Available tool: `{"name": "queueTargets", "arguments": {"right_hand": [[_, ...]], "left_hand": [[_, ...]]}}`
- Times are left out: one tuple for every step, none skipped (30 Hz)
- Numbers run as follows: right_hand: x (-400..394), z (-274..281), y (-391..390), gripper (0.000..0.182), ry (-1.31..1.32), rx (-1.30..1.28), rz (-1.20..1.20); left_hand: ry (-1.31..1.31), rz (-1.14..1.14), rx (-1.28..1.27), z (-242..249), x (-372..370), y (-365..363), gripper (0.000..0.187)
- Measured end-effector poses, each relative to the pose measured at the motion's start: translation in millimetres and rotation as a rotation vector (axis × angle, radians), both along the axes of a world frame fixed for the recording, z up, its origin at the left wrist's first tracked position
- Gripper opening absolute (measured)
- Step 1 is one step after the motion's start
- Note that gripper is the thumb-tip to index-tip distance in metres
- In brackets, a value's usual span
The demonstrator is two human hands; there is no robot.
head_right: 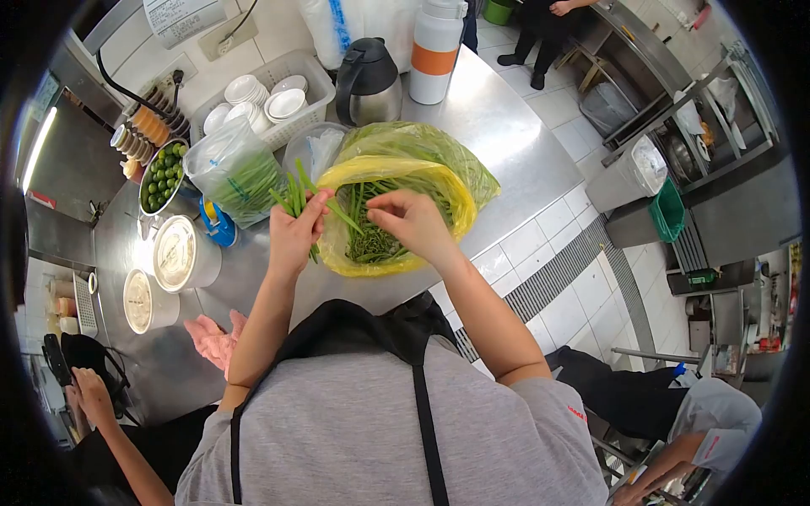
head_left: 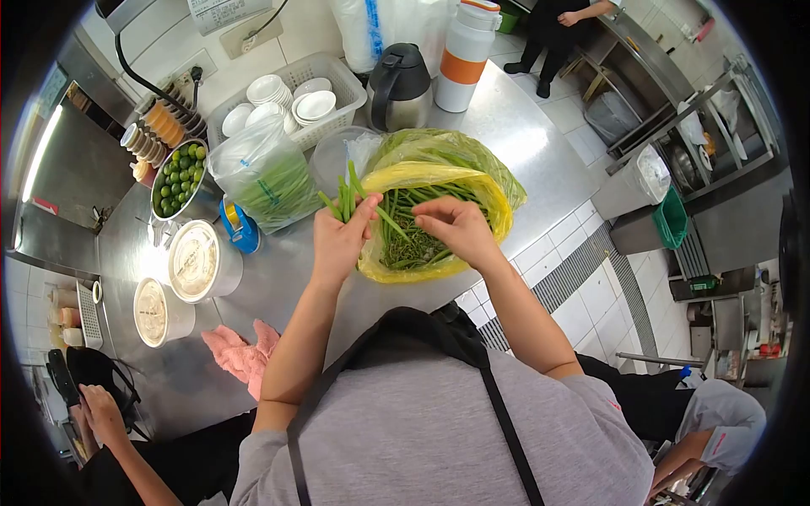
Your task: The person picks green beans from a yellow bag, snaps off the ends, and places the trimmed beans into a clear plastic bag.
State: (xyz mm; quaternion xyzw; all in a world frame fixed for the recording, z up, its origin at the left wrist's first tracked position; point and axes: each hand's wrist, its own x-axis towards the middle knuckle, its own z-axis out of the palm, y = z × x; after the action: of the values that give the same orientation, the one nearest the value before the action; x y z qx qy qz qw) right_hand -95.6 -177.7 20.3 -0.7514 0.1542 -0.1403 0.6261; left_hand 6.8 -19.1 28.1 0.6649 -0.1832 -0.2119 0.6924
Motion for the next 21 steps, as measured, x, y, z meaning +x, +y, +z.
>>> {"name": "queueTargets", "arguments": {"right_hand": [[-3, 5, 4, 0.015, 0.026, -0.092, 0.082], [-6, 9, 6, 0.014, 0.044, -0.154, 0.132], [-6, 8, 7, 0.014, 0.046, -0.153, 0.132], [-5, 7, 6, 0.014, 0.051, -0.212, 0.196], [-4, 6, 6, 0.015, 0.052, -0.271, 0.261], [-3, 5, 5, 0.015, 0.048, -0.275, 0.262], [-2, 5, 5, 0.014, 0.009, -0.182, 0.129], [-2, 4, 6, 0.014, -0.026, -0.085, -0.003], [-2, 3, 6, 0.014, -0.028, -0.085, 0.001], [-2, 2, 5, 0.013, -0.099, 0.244, -0.006], [-3, 1, 4, 0.012, -0.164, 0.576, -0.015], [-3, -4, 0, 0.01, -0.246, 0.683, -0.098], [-2, -12, -5, 0.01, -0.248, 0.684, -0.095], [0, -21, -13, 0.01, -0.213, 0.133, -0.137], [1, -25, -17, 0.01, -0.165, -0.415, -0.172], [2, -23, -9, 0.013, -0.081, -0.482, -0.097], [8, -25, -2, 0.013, -0.081, -0.482, -0.093], [18, -27, 4, 0.017, 0.047, -0.502, -0.059], [28, -30, 9, 0.021, 0.174, -0.523, -0.027], [38, -35, 14, 0.021, 0.168, -0.527, -0.026], [51, -41, 18, 0.025, 0.34, -0.626, -0.005]], "left_hand": [[0.058, 0.01, -0.07, 1, 0, 2, 0.021], [0.06, 0.013, -0.068, 1, -1, 3, 0.021], [0.083, 0.013, -0.093, 1, -1, 3, 0.02], [0.106, 0.012, -0.118, 1, -2, 2, 0.02], [0.105, 0.013, -0.119, 2, -3, 3, 0.02], [0.115, 0.045, -0.193, 3, -5, 4, 0.02], [0.121, 0.079, -0.269, 5, -6, 5, 0.02], [0.117, 0.083, -0.27, 6, -10, 6, 0.02], [0.084, 0.15, -0.341, 7, -14, 6, 0.019], [0.05, 0.217, -0.411, 8, -17, 7, 0.019], [0.049, 0.22, -0.409, 10, -16, 12, 0.019], [0.082, 0.351, -0.504, 14, -14, 20, 0.018], [0.11, 0.481, -0.601, 17, -8, 28, 0.017], [0.105, 0.485, -0.609, 17, 3, 40, 0.017], [0.098, 0.486, -0.665, 16, 15, 57, 0.016], [0.092, 0.484, -0.716, 16, 20, 66, 0.016], [0.091, 0.488, -0.716, 17, 19, 67, 0.016], [0.192, 0.499, -0.683, 20, 19, 64, 0.016], [0.292, 0.508, -0.649, 22, 18, 60, 0.017], [0.322, 0.474, -0.599, 19, 15, 55, 0.016], [0.316, 0.474, -0.607, 16, 11, 53, 0.016]]}}
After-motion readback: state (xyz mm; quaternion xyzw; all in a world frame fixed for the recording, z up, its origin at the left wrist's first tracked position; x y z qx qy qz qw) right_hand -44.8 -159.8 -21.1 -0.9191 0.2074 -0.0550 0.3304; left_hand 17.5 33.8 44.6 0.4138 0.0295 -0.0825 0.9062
